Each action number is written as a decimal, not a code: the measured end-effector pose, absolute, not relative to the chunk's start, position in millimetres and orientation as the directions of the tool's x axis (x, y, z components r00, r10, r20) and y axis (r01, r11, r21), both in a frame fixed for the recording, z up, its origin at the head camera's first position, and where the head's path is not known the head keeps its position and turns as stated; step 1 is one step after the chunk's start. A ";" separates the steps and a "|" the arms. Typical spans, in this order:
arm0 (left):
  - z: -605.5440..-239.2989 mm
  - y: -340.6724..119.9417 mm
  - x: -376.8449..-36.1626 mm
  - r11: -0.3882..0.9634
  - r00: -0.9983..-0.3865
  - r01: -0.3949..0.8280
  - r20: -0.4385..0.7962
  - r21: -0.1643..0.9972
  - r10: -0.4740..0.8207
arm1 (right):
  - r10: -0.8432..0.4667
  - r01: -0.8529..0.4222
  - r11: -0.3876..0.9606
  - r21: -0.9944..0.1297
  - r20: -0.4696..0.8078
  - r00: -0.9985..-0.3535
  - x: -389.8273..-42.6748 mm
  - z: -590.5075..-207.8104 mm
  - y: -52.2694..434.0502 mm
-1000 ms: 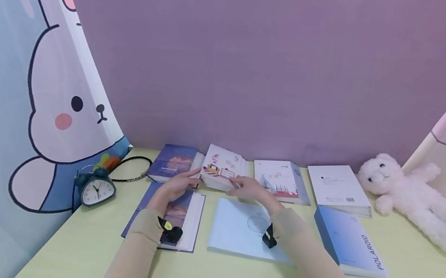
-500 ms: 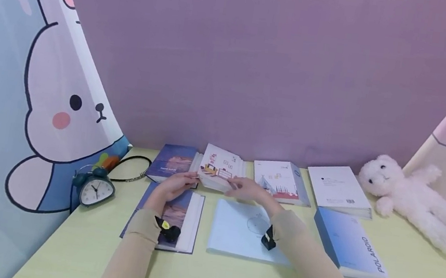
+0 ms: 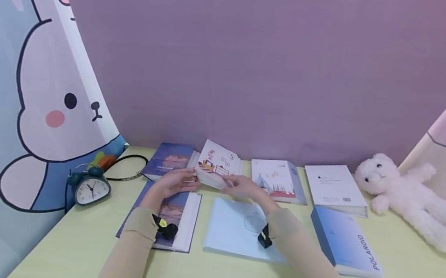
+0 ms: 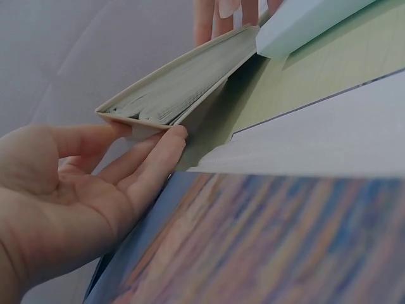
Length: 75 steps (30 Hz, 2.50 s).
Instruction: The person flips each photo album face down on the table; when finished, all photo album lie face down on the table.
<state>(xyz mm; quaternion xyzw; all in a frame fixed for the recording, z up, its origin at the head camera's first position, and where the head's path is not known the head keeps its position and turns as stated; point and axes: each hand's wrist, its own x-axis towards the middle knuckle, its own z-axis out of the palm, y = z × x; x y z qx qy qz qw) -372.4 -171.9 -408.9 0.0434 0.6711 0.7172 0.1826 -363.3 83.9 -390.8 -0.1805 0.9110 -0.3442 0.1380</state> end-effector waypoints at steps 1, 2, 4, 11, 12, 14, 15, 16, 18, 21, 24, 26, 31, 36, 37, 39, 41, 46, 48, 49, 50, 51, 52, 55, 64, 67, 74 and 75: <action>-407.9 -172.3 -371.6 -0.025 -0.929 -0.208 -0.189 0.978 0.318 | -0.426 -0.238 0.697 -0.677 -0.123 -0.897 -363.4 -390.9 83.4; -407.0 -172.3 -370.7 -0.022 -0.929 -0.212 -0.195 0.977 0.315 | -0.428 -0.244 0.695 -0.676 -0.117 -0.896 -363.5 -390.9 82.9; -405.4 -171.8 -370.4 -0.014 -0.932 -0.211 -0.197 0.977 0.305 | -0.426 -0.246 0.693 -0.677 -0.109 -0.898 -364.3 -391.1 81.8; -399.5 -167.4 -369.9 -0.027 -0.952 -0.194 -0.181 0.981 0.247 | -0.401 -0.255 0.693 -0.674 -0.066 -0.914 -368.2 -394.5 74.0; -398.5 -167.1 -369.7 -0.025 -0.955 -0.188 -0.176 0.982 0.238 | -0.405 -0.266 0.694 -0.669 -0.057 -0.913 -368.6 -394.8 72.3; -396.6 -166.3 -369.5 -0.008 -0.965 -0.168 -0.163 0.986 0.207 | -0.417 -0.281 0.685 -0.672 -0.045 -0.908 -368.3 -394.5 69.0; -395.5 -166.0 -369.5 0.005 -0.969 -0.158 -0.156 0.987 0.190 | -0.423 -0.292 0.679 -0.673 -0.033 -0.905 -367.9 -394.1 67.2; -394.5 -166.0 -369.6 0.017 -0.973 -0.144 -0.145 0.989 0.180 | -0.430 -0.299 0.671 -0.679 -0.026 -0.903 -367.4 -393.4 65.5; -391.9 -165.5 -369.7 0.028 -0.980 -0.132 -0.135 0.991 0.146 | -0.441 -0.310 0.653 -0.691 -0.013 -0.898 -366.2 -391.7 62.4; -388.7 -164.8 -369.7 0.012 -0.986 -0.130 -0.131 0.991 0.103 | -0.450 -0.312 0.622 -0.718 -0.002 -0.893 -364.5 -389.9 59.0; -385.8 -164.5 -369.5 -0.025 -0.987 -0.147 -0.145 0.989 0.070 | -0.457 -0.309 0.609 -0.730 -0.005 -0.890 -363.8 -389.0 56.8; -384.3 -164.3 -369.2 -0.042 -0.986 -0.160 -0.157 0.986 0.063 | -0.458 -0.308 0.602 -0.737 -0.003 -0.889 -363.7 -388.7 55.8; -383.2 -163.0 -369.6 -0.105 -0.984 -0.167 -0.160 0.980 0.072 | -0.458 -0.318 0.575 -0.754 0.025 -0.888 -363.2 -388.2 54.2; -381.3 -159.3 -369.8 -0.183 -0.984 -0.171 -0.158 0.968 0.080 | -0.452 -0.339 0.521 -0.784 0.084 -0.888 -363.5 -387.2 51.0; -380.7 -158.4 -369.6 -0.183 -0.984 -0.171 -0.159 0.968 0.080 | -0.446 -0.338 0.514 -0.788 0.091 -0.891 -363.5 -386.4 49.9; -379.4 -156.8 -369.2 -0.179 -0.984 -0.171 -0.158 0.969 0.083 | -0.432 -0.326 0.513 -0.794 0.090 -0.898 -363.6 -385.0 48.0; -377.8 -154.7 -368.8 -0.167 -0.983 -0.173 -0.160 0.971 0.087 | -0.419 -0.324 0.501 -0.803 0.102 -0.902 -363.7 -383.2 45.9; -374.5 -149.5 -367.1 -0.116 -0.984 -0.143 -0.129 0.983 0.121 | -0.408 -0.365 0.418 -0.832 0.187 -0.894 -363.4 -379.0 42.1; -373.8 -147.5 -367.0 -0.095 -0.985 -0.120 -0.106 0.988 0.139 | -0.388 -0.368 0.387 -0.846 0.213 -0.897 -362.7 -377.2 41.5; -373.6 -146.6 -367.1 -0.085 -0.984 -0.107 -0.094 0.991 0.149 | -0.370 -0.365 0.372 -0.853 0.224 -0.902 -361.9 -376.0 41.1; -373.3 -145.5 -367.1 -0.085 -0.984 -0.105 -0.092 0.991 0.150 | -0.350 -0.353 0.360 -0.864 0.226 -0.909 -360.9 -374.7 41.1; -373.1 -144.5 -367.1 -0.079 -0.984 -0.100 -0.087 0.992 0.154 | -0.329 -0.337 0.346 -0.876 0.223 -0.918 -360.5 -373.7 41.3; -373.0 -143.9 -367.1 -0.076 -0.984 -0.092 -0.079 0.993 0.161 | -0.307 -0.324 0.335 -0.885 0.223 -0.925 -360.5 -373.0 41.2; -372.4 -141.4 -367.0 -0.068 -0.981 -0.083 -0.070 0.994 0.179 | -0.252 -0.316 0.324 -0.892 0.241 -0.937 -361.3 -370.1 41.0; -376.6 -133.8 -369.6 -0.052 -0.973 -0.062 -0.048 0.997 0.227 | -0.128 -0.330 0.241 -0.913 0.307 -0.943 -367.0 -364.3 41.6; -376.5 -132.3 -369.4 -0.067 -0.967 -0.063 -0.045 0.996 0.252 | -0.115 -0.309 0.214 -0.927 0.291 -0.950 -367.2 -364.2 44.0; -374.7 -128.3 -369.4 -0.046 -0.957 -0.030 -0.015 0.999 0.291 | -0.149 -0.299 0.201 -0.933 0.273 -0.950 -367.7 -362.1 52.4; -375.1 -127.6 -369.7 -0.032 -0.956 -0.019 -0.009 0.999 0.293 | -0.149 -0.297 0.203 -0.933 0.270 -0.951 -367.7 -362.2 53.5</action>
